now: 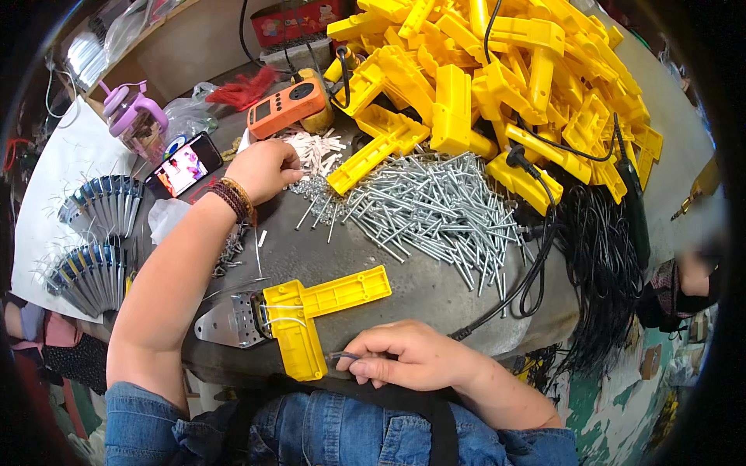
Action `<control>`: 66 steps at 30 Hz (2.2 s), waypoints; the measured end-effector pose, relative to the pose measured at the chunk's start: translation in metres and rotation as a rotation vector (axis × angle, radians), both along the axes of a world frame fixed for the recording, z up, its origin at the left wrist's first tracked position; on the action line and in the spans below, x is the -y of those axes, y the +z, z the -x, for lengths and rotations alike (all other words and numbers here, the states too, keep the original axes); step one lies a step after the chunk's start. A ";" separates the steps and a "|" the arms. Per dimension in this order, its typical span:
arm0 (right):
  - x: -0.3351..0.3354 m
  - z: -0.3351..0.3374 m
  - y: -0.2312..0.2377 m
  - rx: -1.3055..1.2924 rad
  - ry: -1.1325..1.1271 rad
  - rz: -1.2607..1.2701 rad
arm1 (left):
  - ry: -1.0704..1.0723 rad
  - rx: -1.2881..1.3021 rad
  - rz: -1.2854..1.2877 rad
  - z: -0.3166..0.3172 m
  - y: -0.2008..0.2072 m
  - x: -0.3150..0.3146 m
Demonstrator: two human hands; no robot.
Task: Soldering wires and assembling yellow plastic housings for electrical components.
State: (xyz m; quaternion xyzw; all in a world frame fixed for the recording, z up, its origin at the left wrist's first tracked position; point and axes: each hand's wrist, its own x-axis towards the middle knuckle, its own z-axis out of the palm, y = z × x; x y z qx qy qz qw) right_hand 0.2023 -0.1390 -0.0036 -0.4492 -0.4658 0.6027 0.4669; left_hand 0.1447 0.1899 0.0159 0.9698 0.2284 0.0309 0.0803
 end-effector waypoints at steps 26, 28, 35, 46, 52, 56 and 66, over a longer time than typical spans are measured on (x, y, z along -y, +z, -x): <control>0.007 0.012 0.001 -0.266 -0.233 0.067 | -0.346 0.450 0.357 0.109 0.028 0.111; 0.005 0.019 0.010 -0.152 -0.303 0.084 | -0.350 0.484 0.402 0.128 0.030 0.141; 0.000 0.024 0.028 0.071 -0.303 0.003 | 0.062 0.405 1.329 0.142 0.022 0.173; -0.004 0.038 0.028 0.150 -0.370 0.013 | 0.055 0.591 1.843 0.142 0.001 0.182; -0.002 0.043 0.028 0.486 -0.465 -0.190 | -0.104 0.653 1.289 0.139 -0.002 0.184; 0.000 0.037 0.030 0.299 -0.449 -0.159 | -0.111 0.767 1.298 0.143 0.000 0.183; 0.005 0.036 0.043 0.761 -0.585 -0.475 | 0.034 0.773 1.765 0.151 0.006 0.184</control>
